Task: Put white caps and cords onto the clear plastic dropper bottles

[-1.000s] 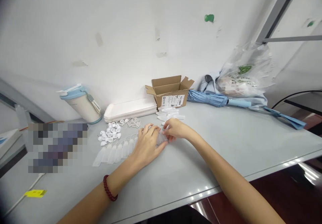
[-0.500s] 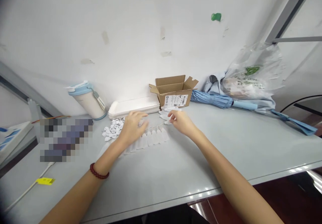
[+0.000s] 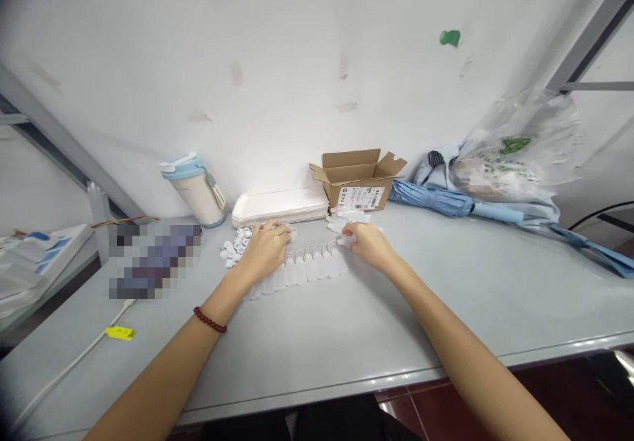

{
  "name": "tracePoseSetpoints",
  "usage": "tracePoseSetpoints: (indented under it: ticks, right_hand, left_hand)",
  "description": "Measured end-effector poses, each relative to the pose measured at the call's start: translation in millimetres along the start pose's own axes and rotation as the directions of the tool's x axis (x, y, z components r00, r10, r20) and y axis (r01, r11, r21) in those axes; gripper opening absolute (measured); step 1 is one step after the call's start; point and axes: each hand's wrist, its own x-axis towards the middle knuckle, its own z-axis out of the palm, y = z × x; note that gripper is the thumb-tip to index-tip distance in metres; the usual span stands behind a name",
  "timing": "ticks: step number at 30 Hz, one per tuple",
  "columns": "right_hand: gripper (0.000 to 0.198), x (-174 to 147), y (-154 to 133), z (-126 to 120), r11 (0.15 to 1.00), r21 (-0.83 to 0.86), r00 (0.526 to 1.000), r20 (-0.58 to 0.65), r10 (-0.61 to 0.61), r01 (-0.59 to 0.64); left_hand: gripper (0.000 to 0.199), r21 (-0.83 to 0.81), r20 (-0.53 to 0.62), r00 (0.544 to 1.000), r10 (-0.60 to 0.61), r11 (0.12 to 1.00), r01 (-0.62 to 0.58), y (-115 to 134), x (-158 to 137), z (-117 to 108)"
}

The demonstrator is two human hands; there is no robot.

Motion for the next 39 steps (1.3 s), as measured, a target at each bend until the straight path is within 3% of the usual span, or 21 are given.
tracePoseSetpoints:
  ticks: [6,11,15,28,31,36,39]
  right_hand:
    - [0.030,-2,-4,1,1.000,-0.004,0.999,-0.034,0.001,-0.001]
    - [0.028,-1,-2,2,0.999,0.043,0.990,-0.143,0.020,-0.014]
    - [0.027,-1,-3,3,0.995,0.083,0.981,-0.188,-0.043,0.059]
    - [0.024,-10,-19,-1,0.977,0.143,0.965,-0.233,-0.121,0.157]
    - [0.022,-13,-26,-2,0.961,0.179,0.950,-0.272,-0.156,0.209]
    - [0.022,-18,-38,-4,0.908,0.268,0.927,-0.284,-0.245,0.322]
    - [0.022,-21,-42,-4,0.886,0.280,0.916,-0.273,-0.295,0.369]
  left_hand:
    - [0.030,-0.051,-0.070,0.994,-0.087,0.995,0.083,-4,2,-2]
    - [0.035,-0.118,-0.138,0.974,-0.182,0.979,0.166,-7,4,-1]
    - [0.036,-0.159,-0.144,0.963,-0.229,0.966,0.205,-10,5,3]
    - [0.043,-0.302,-0.235,0.929,-0.285,0.930,0.209,-14,8,1]
    - [0.045,-0.292,-0.278,0.934,-0.225,0.946,0.141,-8,8,-6]
    - [0.041,-0.092,-0.248,0.966,0.068,0.991,-0.093,15,3,-17]
    - [0.040,-0.054,-0.246,0.957,0.155,0.983,-0.173,26,1,-21]
